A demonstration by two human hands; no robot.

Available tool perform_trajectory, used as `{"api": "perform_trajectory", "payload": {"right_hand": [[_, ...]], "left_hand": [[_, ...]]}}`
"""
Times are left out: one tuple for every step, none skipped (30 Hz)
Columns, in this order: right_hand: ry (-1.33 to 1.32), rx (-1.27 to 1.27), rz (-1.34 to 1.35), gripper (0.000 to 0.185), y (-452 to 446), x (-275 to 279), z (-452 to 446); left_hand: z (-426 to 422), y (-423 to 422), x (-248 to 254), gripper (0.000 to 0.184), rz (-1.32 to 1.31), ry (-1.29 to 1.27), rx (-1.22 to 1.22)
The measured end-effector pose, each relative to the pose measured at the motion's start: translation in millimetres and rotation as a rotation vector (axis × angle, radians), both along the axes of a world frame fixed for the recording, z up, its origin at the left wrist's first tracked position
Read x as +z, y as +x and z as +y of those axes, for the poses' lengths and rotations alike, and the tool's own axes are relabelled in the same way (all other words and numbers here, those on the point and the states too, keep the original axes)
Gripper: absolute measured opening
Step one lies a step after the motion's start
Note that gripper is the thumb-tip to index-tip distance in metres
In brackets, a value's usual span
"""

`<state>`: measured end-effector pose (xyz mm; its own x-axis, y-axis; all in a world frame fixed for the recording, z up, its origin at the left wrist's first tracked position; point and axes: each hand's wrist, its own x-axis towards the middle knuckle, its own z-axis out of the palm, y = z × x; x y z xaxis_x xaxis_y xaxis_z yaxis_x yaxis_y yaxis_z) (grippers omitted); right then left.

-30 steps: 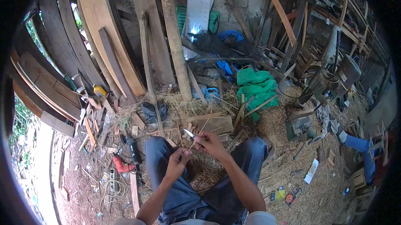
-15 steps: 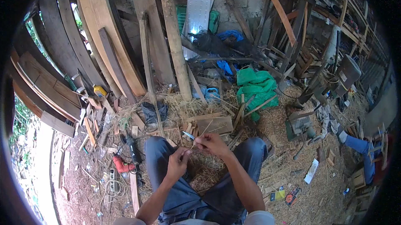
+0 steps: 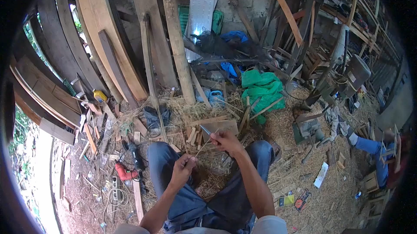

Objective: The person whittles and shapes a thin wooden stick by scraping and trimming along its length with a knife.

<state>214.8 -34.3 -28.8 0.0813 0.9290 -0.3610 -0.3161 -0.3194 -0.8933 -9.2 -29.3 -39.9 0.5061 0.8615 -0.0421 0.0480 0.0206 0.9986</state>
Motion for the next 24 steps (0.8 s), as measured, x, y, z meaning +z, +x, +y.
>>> {"api": "perform_trajectory", "payload": {"right_hand": [[0.004,-0.005,-0.004,0.027,-1,1,-1],[0.040,-0.031,0.033,0.025,-5,0,-2],[0.075,-0.054,0.072,0.023,-10,1,-3],[0.042,-0.036,0.152,0.019,-14,1,-4],[0.036,-0.040,0.154,0.019,-20,-2,-5],[0.075,0.030,0.139,0.019,-25,-5,-6],[0.118,0.100,0.123,0.019,-28,-8,-6],[0.128,0.130,0.151,0.020,-29,-10,-6],[0.125,0.133,0.157,0.020,-29,-12,-7],[0.083,0.065,0.118,0.020,-26,-11,-6],[0.044,-0.005,0.075,0.021,-21,-9,-4],[0.041,-0.005,0.078,0.021,-18,-7,-4],[0.022,0.024,0.073,0.021,-16,-6,-5],[0.004,0.054,0.066,0.022,-13,-4,-5],[0.000,0.052,0.067,0.022,-7,-7,-4],[-0.024,-0.038,-0.030,0.023,-1,-13,-3],[-0.047,-0.126,-0.126,0.023,5,-15,-2],[-0.049,-0.127,-0.122,0.023,17,-14,-4],[-0.022,-0.080,-0.021,0.023,30,-11,-7],[0.008,-0.029,0.079,0.023,36,-9,-7],[0.011,-0.024,0.080,0.023,35,-9,-6],[0.023,-0.099,0.060,0.023,34,-10,-6],[0.034,-0.175,0.040,0.023,32,-12,-6],[0.033,-0.172,0.043,0.023,29,-7,-7]], "left_hand": [[3,2,-1,0.017,-0.004,0.004,-0.005],[5,4,-6,0.018,-0.004,-0.071,-0.016],[4,6,-6,0.019,-0.002,-0.148,-0.024],[4,7,-7,0.019,0.002,-0.156,-0.024],[7,12,-6,0.018,-0.049,-0.175,-0.033],[9,17,-4,0.017,-0.102,-0.193,-0.044],[11,22,-8,0.017,-0.103,-0.194,-0.049],[14,26,-14,0.016,-0.136,-0.161,-0.017],[15,27,-18,0.016,-0.164,-0.132,0.019],[13,25,-18,0.016,-0.159,-0.133,0.022],[12,25,-16,0.016,-0.124,-0.099,0.010],[9,25,-16,0.016,-0.087,-0.070,-0.002],[8,25,-19,0.016,-0.083,-0.073,-0.003],[7,26,-23,0.016,-0.107,-0.068,0.007],[5,28,-23,0.016,-0.133,-0.066,0.016],[1,24,-22,0.016,-0.133,-0.070,0.013],[-5,17,-14,0.017,-0.065,-0.082,-0.006],[-9,11,-10,0.018,0.006,-0.094,-0.026],[-9,8,-10,0.018,0.011,-0.093,-0.026],[-8,5,-10,0.019,0.022,-0.108,-0.052],[-7,3,-8,0.020,0.029,-0.121,-0.075],[-5,2,-6,0.020,0.029,-0.119,-0.071],[-4,1,-4,0.020,-0.028,-0.246,-0.084],[-1,1,-2,0.021,-0.083,-0.374,-0.097]]}}
